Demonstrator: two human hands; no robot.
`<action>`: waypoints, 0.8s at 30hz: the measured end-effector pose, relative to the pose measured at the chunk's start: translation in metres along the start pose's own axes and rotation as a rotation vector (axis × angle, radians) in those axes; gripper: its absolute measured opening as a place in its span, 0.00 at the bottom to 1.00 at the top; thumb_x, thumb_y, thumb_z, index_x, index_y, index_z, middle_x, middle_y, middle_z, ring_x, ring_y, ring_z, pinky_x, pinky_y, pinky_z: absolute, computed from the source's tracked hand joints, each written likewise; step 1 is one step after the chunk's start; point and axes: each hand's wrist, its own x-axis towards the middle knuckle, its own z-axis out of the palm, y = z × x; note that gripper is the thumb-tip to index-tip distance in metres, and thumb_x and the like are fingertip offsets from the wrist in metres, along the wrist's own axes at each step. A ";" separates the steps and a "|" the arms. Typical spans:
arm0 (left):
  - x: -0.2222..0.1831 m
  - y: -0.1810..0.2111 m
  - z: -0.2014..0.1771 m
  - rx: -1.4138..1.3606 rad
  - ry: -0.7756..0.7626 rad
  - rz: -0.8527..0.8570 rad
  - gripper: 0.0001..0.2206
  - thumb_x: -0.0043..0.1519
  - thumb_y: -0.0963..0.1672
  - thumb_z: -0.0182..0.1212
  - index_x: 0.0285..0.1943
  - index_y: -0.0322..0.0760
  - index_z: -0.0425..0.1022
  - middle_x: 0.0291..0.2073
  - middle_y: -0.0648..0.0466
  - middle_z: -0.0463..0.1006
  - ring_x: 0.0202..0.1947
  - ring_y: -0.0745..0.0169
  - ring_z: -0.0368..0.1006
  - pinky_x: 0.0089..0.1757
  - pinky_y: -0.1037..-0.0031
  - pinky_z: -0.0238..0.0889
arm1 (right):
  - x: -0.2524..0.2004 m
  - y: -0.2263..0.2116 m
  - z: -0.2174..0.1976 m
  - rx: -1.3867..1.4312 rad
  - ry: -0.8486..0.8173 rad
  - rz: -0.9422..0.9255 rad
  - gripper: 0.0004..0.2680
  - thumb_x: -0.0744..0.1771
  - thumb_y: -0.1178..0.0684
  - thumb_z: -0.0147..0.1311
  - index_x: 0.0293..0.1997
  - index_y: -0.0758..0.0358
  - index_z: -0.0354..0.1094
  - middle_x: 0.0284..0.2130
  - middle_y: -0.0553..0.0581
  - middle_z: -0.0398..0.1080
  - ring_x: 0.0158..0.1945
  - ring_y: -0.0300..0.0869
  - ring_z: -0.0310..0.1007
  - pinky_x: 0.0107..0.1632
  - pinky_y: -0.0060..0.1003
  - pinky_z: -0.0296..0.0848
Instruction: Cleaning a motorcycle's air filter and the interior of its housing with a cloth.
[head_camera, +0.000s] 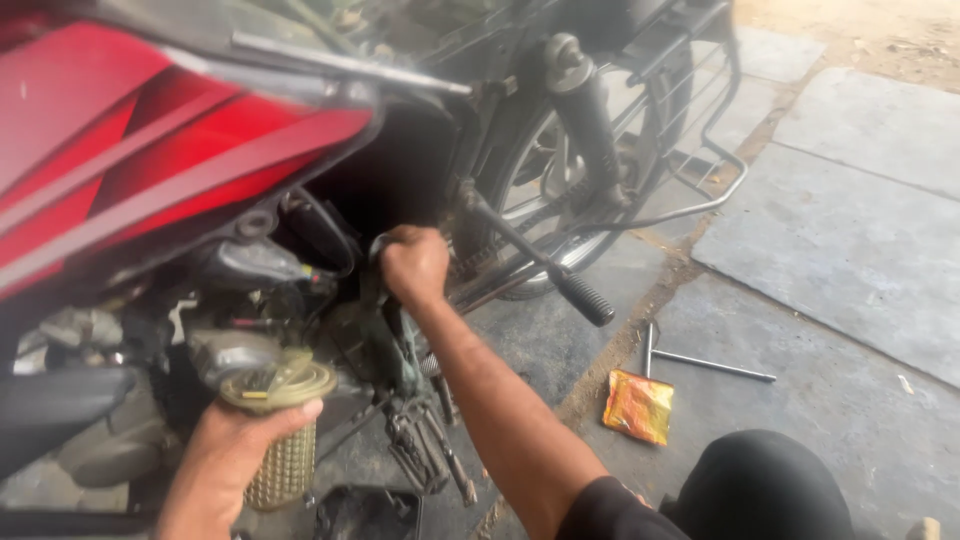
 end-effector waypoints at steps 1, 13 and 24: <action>0.006 -0.003 -0.001 0.009 -0.009 0.018 0.26 0.45 0.42 0.74 0.55 0.31 0.82 0.45 0.48 0.87 0.46 0.60 0.80 0.49 0.69 0.68 | -0.002 0.007 0.003 0.011 0.015 -0.012 0.12 0.62 0.60 0.50 0.46 0.67 0.79 0.33 0.66 0.80 0.39 0.57 0.82 0.46 0.48 0.80; 0.094 -0.117 -0.046 0.266 -0.148 0.068 0.24 0.47 0.40 0.74 0.56 0.29 0.81 0.53 0.45 0.82 0.57 0.57 0.79 0.60 0.64 0.65 | -0.023 0.043 -0.083 0.040 -0.125 -0.060 0.09 0.60 0.68 0.51 0.39 0.63 0.70 0.34 0.56 0.75 0.36 0.42 0.76 0.34 0.41 0.78; 0.152 -0.225 -0.160 0.356 -0.079 0.017 0.26 0.48 0.40 0.73 0.58 0.28 0.79 0.54 0.43 0.81 0.58 0.55 0.78 0.59 0.62 0.64 | -0.017 0.072 -0.058 0.973 -0.005 -0.019 0.10 0.62 0.64 0.57 0.46 0.75 0.74 0.46 0.61 0.75 0.47 0.40 0.75 0.51 0.33 0.75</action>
